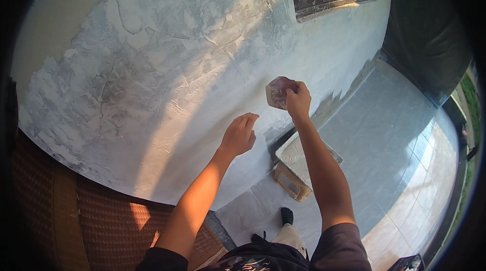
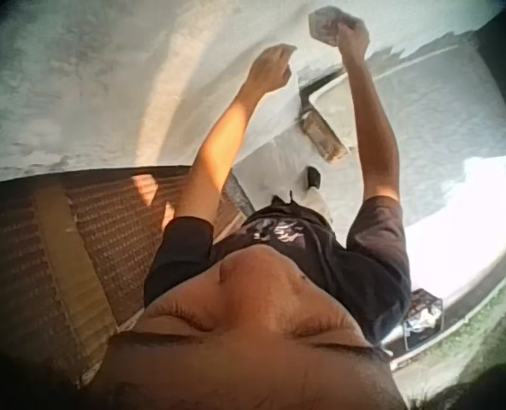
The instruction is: Applying putty or plaster to a wall using a spatula.
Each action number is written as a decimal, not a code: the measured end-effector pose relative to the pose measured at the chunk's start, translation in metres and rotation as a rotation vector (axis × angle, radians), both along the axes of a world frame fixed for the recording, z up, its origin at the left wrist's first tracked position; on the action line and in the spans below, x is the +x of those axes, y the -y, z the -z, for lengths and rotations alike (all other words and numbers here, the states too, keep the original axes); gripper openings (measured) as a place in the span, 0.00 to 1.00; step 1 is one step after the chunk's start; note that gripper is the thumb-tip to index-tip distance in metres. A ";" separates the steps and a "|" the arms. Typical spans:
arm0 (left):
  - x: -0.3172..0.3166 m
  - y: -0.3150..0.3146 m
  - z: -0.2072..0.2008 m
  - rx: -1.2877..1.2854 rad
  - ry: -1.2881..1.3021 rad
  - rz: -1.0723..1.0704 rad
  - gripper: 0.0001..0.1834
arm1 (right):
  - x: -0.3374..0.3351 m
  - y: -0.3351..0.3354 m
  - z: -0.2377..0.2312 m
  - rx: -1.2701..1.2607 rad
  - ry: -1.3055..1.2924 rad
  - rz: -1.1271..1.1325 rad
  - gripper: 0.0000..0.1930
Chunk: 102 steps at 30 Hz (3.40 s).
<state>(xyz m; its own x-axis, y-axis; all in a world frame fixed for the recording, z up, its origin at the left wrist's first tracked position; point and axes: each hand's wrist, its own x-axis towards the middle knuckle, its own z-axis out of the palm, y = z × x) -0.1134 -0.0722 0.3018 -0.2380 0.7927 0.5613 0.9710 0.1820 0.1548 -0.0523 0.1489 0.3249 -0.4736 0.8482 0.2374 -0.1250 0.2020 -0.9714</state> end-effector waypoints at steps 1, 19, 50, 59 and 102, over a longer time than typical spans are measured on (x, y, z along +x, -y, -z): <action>0.002 -0.010 0.014 -0.014 0.014 -0.005 0.27 | 0.002 -0.013 0.018 -0.025 0.021 -0.002 0.14; 0.065 -0.078 0.215 -0.530 0.309 -0.053 0.37 | 0.086 -0.110 0.256 -0.095 0.577 -0.068 0.14; 0.119 -0.081 0.313 -0.707 0.620 -0.060 0.34 | 0.107 -0.139 0.391 0.253 0.653 -0.289 0.09; 0.123 -0.069 0.317 -0.739 0.602 -0.069 0.34 | 0.103 -0.139 0.410 0.296 0.706 -0.331 0.11; 0.028 -0.028 0.198 -0.535 0.053 -0.230 0.32 | 0.077 -0.050 0.288 -0.902 -0.004 -0.249 0.11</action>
